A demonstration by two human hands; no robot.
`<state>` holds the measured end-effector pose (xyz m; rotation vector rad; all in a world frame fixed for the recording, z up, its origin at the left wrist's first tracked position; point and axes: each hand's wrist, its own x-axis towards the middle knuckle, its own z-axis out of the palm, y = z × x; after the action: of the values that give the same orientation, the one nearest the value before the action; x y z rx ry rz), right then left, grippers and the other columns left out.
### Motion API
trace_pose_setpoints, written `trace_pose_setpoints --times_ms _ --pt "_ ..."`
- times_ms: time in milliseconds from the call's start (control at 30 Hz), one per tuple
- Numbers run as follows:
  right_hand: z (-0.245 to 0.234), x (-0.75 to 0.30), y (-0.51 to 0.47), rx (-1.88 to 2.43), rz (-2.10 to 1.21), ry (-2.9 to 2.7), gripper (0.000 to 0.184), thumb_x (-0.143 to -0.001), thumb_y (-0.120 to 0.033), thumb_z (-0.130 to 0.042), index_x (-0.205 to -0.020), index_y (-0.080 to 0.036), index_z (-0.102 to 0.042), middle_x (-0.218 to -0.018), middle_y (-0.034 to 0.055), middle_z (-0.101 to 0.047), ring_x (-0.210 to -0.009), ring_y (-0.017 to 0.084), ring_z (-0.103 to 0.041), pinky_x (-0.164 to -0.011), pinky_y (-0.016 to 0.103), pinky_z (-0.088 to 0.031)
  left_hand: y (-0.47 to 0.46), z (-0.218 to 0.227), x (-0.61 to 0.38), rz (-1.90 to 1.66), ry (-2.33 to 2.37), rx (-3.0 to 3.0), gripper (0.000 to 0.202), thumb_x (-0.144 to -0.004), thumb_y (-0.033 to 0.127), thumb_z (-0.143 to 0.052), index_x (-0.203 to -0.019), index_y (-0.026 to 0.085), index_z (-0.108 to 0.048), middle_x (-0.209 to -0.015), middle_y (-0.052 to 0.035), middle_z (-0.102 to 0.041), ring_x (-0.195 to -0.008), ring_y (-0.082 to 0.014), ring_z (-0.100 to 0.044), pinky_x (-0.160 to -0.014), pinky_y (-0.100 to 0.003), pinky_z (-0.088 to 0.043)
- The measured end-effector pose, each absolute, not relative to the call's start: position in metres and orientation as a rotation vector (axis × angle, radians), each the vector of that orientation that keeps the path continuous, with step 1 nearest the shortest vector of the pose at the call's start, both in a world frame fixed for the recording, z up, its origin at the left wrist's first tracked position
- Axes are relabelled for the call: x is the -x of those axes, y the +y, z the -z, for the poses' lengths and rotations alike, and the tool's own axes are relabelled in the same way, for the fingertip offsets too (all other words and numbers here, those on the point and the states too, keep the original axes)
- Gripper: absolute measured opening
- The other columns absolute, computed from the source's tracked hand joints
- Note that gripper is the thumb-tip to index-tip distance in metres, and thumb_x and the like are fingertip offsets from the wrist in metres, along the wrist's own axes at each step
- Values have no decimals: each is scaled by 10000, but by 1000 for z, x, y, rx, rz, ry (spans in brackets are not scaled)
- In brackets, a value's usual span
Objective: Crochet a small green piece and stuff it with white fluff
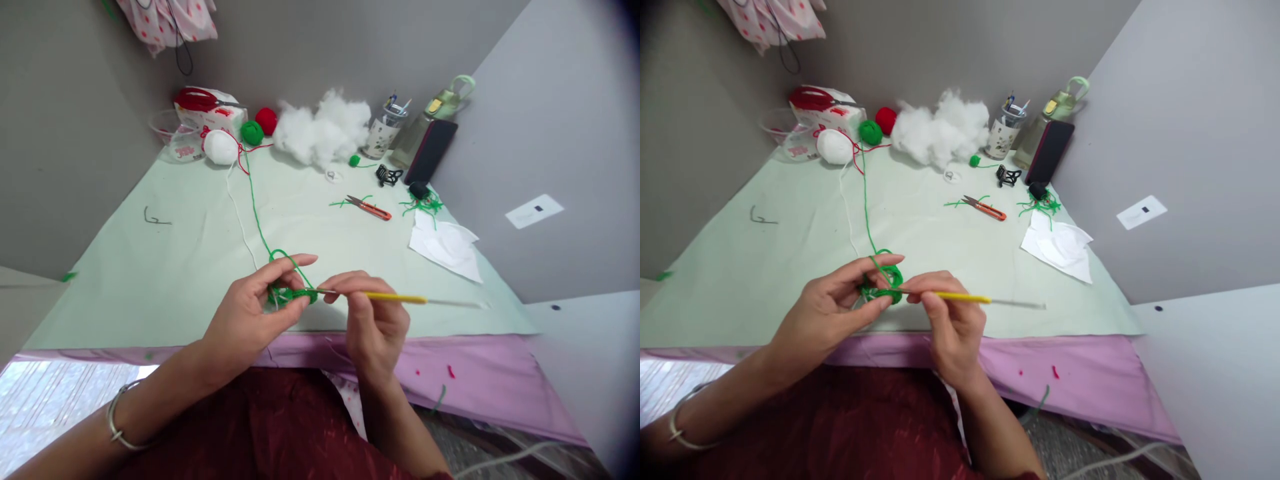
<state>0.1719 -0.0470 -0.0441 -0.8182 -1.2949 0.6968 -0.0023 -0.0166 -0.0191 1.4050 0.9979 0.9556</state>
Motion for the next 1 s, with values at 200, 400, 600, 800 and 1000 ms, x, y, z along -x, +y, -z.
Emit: trace_pose_setpoints --times_ms 200,400,600,800,1000 --pt "46 -168 -40 757 -1060 -933 193 -1038 -323 -636 -933 -241 -776 -869 3 -752 -705 104 -656 -715 253 -547 -14 17 1 -891 931 -1249 445 -851 204 -765 -1293 259 -750 -920 4 -669 -937 -164 -647 -913 -323 -520" --pt "45 -167 -38 739 -1139 -876 185 -1026 -346 -653 -932 -244 -775 -851 4 -761 -661 95 -639 -695 242 -543 -12 14 0 -878 939 -1213 449 -833 201 -767 -1281 235 -746 -908 4 -657 -923 -162 -641 -893 -322 -521" --pt "45 -168 -40 789 -1047 -960 192 -1042 -327 -625 -939 -251 -769 -876 5 -756 -708 117 -659 -716 275 -555 -13 14 2 -869 986 -1276 447 -834 209 -749 -1280 241 -749 -913 9 -655 -926 -162 -649 -900 -325 -512" --pt "40 -174 -51 920 -621 -1407 225 -1055 -176 -545 -1076 -265 -751 -952 29 -767 -839 171 -704 -776 348 -585 -14 18 2 -942 1035 -1450 436 -865 189 -707 -1295 247 -746 -914 7 -662 -931 -168 -649 -921 -334 -503" --pt "45 -172 -60 981 -9 -1855 417 -993 -102 -596 -1365 -281 -649 -1123 111 -784 -940 229 -729 -735 374 -628 -18 23 2 -1021 1053 -1479 418 -910 214 -724 -1328 228 -731 -949 -6 -675 -968 -178 -636 -984 -339 -484"
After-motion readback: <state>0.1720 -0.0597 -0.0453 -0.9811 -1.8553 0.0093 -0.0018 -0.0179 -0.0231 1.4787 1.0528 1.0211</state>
